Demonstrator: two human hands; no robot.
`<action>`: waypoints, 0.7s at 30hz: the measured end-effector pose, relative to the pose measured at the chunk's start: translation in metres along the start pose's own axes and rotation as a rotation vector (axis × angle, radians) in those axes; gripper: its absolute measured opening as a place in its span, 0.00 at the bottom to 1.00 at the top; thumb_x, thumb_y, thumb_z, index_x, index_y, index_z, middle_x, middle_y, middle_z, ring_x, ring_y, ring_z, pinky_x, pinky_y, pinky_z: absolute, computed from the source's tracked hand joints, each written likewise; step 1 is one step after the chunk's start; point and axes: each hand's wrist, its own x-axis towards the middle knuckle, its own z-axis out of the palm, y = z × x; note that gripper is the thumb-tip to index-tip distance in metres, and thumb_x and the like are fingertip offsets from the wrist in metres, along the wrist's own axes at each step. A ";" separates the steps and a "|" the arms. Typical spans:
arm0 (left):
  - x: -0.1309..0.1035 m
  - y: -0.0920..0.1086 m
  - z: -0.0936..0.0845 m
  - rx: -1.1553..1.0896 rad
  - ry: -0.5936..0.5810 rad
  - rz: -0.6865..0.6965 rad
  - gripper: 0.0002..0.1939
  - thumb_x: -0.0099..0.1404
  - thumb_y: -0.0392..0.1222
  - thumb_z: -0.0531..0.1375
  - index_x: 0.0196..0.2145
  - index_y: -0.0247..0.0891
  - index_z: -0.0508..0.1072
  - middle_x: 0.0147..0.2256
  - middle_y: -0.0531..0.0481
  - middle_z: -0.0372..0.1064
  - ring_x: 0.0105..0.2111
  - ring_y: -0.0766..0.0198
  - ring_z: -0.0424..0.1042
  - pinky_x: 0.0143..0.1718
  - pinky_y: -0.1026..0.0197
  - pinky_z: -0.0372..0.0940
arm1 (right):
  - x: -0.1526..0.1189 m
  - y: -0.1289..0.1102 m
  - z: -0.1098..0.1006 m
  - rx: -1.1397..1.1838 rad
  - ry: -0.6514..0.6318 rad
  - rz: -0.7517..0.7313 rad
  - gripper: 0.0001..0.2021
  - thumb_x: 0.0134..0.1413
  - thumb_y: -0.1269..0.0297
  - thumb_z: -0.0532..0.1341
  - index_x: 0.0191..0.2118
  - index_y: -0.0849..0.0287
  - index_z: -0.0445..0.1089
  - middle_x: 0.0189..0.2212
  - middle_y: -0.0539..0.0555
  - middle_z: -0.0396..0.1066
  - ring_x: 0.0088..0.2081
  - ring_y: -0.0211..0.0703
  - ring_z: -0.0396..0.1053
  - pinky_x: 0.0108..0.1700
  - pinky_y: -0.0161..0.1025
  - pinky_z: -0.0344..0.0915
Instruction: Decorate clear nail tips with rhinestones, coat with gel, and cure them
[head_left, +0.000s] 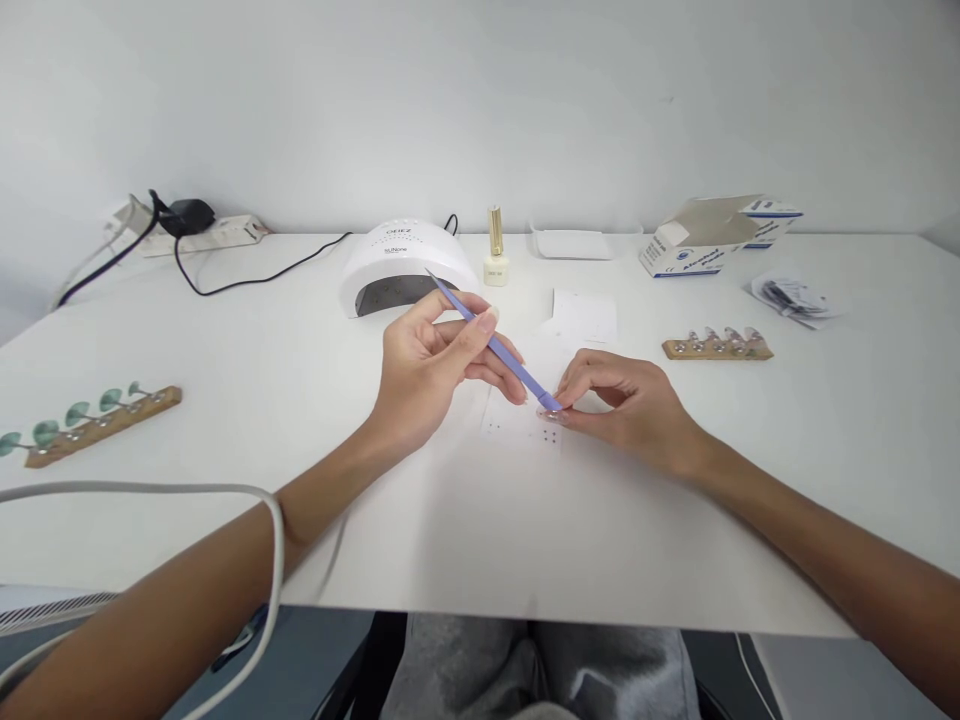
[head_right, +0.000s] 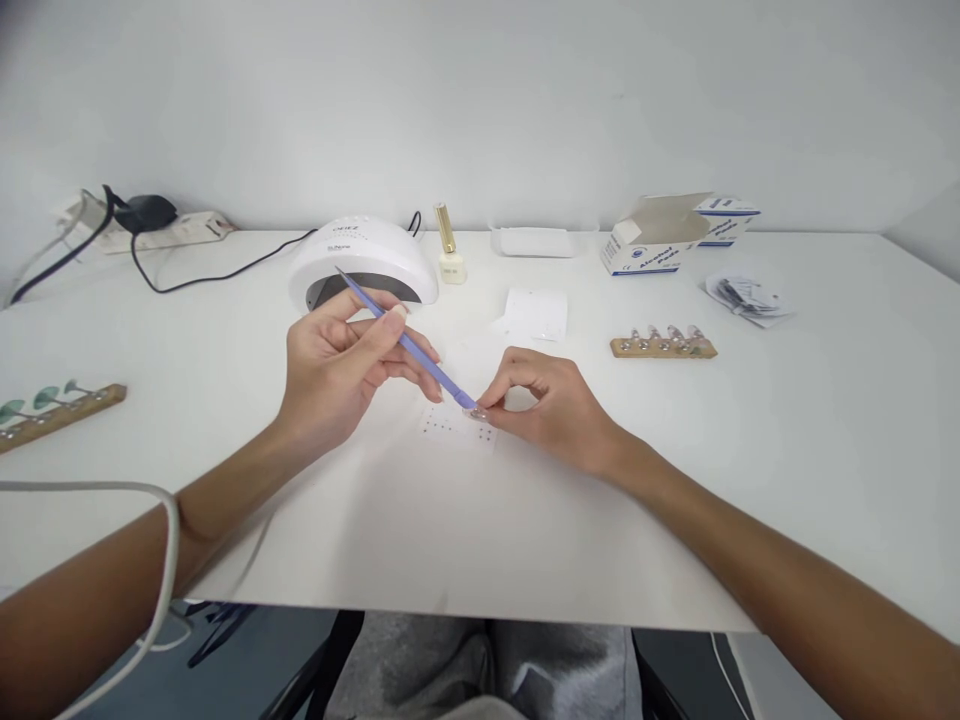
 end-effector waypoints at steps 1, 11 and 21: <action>-0.001 0.000 0.001 0.004 -0.007 0.010 0.10 0.64 0.44 0.59 0.36 0.36 0.62 0.27 0.47 0.75 0.21 0.59 0.75 0.24 0.55 0.74 | 0.000 0.000 0.000 0.004 0.000 0.002 0.03 0.46 0.69 0.68 0.26 0.54 0.75 0.27 0.51 0.67 0.29 0.40 0.66 0.33 0.41 0.63; -0.010 -0.004 0.006 0.046 -0.017 0.166 0.06 0.66 0.40 0.57 0.36 0.36 0.63 0.28 0.49 0.75 0.25 0.60 0.77 0.28 0.56 0.75 | -0.001 0.000 0.000 0.084 -0.006 0.031 0.05 0.46 0.72 0.68 0.26 0.54 0.75 0.27 0.50 0.66 0.30 0.39 0.66 0.34 0.40 0.63; -0.011 -0.004 0.005 0.097 0.003 0.232 0.06 0.65 0.40 0.58 0.35 0.36 0.63 0.27 0.51 0.73 0.20 0.64 0.74 0.24 0.58 0.73 | -0.002 0.001 0.000 0.143 -0.012 0.014 0.02 0.47 0.63 0.69 0.28 0.51 0.76 0.28 0.50 0.68 0.32 0.40 0.67 0.36 0.42 0.65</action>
